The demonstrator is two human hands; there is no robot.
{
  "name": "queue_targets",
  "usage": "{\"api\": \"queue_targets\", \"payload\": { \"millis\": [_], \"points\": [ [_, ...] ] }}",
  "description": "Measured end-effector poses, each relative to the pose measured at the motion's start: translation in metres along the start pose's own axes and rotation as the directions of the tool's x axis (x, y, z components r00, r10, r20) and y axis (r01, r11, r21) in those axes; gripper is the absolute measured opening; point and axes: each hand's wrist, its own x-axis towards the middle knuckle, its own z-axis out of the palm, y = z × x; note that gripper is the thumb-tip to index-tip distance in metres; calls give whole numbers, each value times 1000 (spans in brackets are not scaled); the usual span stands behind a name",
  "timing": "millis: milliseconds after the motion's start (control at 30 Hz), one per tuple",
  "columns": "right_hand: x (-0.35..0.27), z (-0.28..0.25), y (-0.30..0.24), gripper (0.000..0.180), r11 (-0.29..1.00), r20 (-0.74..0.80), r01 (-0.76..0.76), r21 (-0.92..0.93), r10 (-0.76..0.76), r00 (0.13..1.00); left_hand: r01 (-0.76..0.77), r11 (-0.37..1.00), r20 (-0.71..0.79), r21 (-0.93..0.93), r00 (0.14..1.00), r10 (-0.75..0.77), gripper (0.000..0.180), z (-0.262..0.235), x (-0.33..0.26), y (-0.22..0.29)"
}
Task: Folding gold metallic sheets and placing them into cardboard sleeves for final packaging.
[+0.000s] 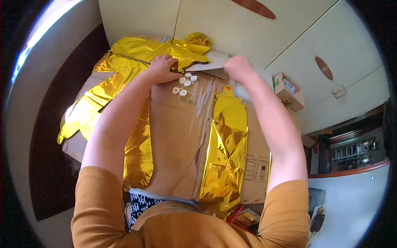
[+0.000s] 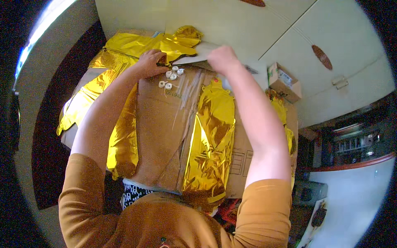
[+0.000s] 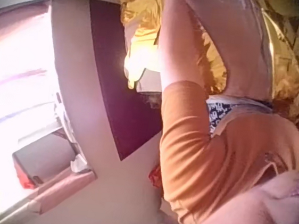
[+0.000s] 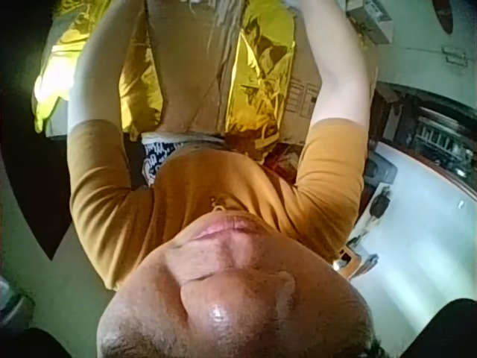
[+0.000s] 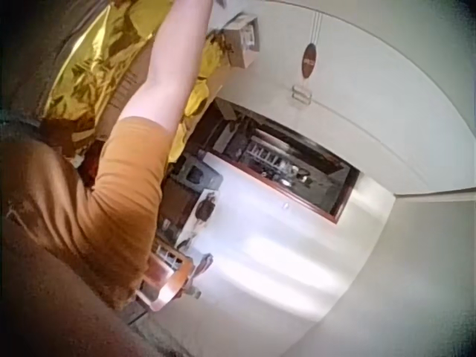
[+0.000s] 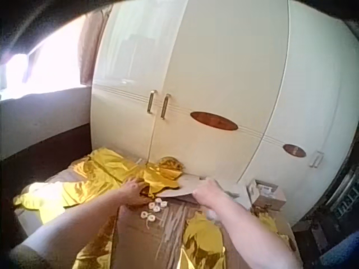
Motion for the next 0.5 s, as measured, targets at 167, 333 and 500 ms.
{"api": "queue_targets", "payload": {
  "millis": [167, 333, 500],
  "points": [
    [-46, -63, 42, 10, 997, -595, -60, 45, 75, 800, -23, 994, -209, -104, 978, 1, 64, 23, 0, -13],
    [-130, -117, -8, 17, 460, -263, -315, 830, 821, 506, -112, 993, -493, -38, 866, 79, 63, 8, -17, 3],
    [-218, -104, -130, 19, -367, 244, 237, 900, 872, 425, 51, 196, 60, -979, 997, 40, 59, -36, -115, 169]
  ]
}}
